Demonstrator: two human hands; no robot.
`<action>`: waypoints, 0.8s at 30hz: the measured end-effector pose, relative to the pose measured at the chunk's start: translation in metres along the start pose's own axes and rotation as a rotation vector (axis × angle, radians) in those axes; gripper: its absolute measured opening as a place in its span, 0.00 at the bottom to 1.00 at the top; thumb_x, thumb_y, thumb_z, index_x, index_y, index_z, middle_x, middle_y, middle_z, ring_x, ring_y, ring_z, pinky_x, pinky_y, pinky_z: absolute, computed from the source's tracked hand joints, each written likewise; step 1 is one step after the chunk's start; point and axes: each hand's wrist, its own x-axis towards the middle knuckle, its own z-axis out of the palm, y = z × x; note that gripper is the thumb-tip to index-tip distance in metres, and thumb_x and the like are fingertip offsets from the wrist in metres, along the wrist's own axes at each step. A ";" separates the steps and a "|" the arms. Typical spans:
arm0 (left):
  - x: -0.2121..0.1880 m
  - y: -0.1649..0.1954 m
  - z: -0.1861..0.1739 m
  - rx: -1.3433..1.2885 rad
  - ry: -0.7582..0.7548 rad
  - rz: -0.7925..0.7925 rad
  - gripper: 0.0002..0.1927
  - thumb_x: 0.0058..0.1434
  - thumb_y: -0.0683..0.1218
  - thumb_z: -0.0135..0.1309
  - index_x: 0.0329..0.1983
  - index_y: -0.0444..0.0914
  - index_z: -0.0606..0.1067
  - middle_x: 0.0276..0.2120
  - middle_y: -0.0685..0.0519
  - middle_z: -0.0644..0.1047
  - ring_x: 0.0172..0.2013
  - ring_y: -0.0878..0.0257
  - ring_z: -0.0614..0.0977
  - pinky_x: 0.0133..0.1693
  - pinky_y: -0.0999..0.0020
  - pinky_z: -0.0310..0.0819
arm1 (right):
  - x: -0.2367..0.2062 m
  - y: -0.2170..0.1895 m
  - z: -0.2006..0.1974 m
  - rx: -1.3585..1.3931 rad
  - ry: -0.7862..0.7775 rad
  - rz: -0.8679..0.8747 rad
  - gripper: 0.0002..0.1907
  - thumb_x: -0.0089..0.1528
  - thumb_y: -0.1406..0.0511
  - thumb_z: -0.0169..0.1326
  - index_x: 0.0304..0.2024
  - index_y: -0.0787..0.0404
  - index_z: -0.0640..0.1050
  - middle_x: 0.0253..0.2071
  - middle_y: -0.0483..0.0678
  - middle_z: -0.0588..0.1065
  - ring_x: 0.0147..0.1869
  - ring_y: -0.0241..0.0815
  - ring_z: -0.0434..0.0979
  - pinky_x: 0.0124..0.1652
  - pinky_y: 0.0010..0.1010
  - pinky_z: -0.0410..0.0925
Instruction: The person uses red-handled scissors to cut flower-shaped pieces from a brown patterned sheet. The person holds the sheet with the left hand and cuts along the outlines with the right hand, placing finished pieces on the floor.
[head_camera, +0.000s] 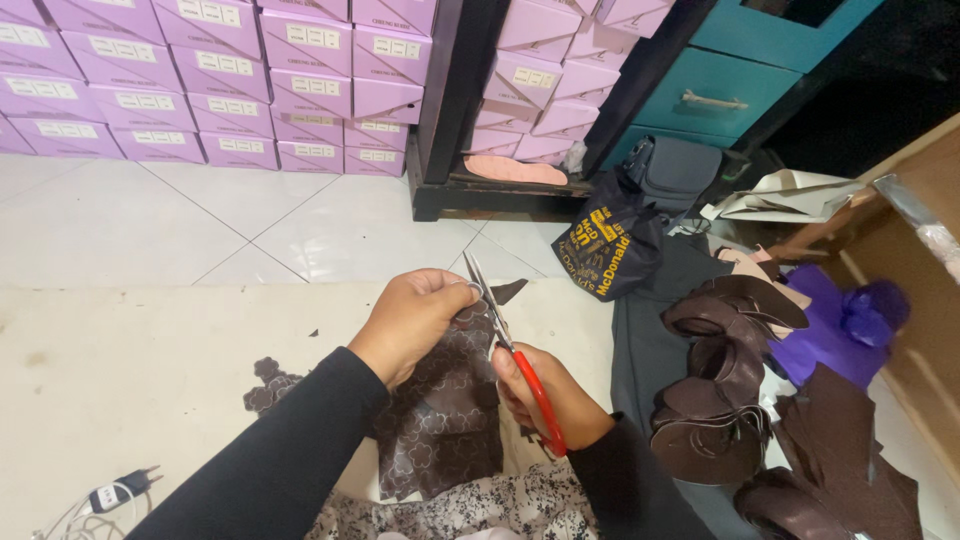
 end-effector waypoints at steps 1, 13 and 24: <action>0.000 0.002 -0.001 -0.007 -0.013 0.012 0.07 0.60 0.43 0.57 0.33 0.32 0.80 0.28 0.53 0.81 0.28 0.68 0.77 0.34 0.74 0.72 | 0.001 0.001 -0.001 -0.011 0.016 0.017 0.22 0.67 0.46 0.44 0.32 0.56 0.65 0.21 0.38 0.59 0.19 0.29 0.54 0.19 0.22 0.51; 0.007 0.002 -0.012 0.012 -0.059 -0.093 0.15 0.63 0.40 0.46 0.52 0.40 0.78 0.41 0.56 0.82 0.37 0.69 0.81 0.38 0.74 0.79 | 0.010 0.015 -0.027 0.210 0.149 -0.021 0.24 0.68 0.44 0.43 0.28 0.53 0.63 0.20 0.36 0.57 0.20 0.29 0.54 0.20 0.23 0.52; 0.055 -0.060 -0.124 0.882 0.098 -0.327 0.09 0.62 0.45 0.57 0.39 0.34 0.81 0.34 0.45 0.82 0.31 0.59 0.83 0.33 0.67 0.78 | 0.009 0.019 -0.030 0.042 0.191 0.008 0.23 0.67 0.47 0.47 0.28 0.55 0.64 0.21 0.39 0.59 0.21 0.31 0.55 0.20 0.25 0.53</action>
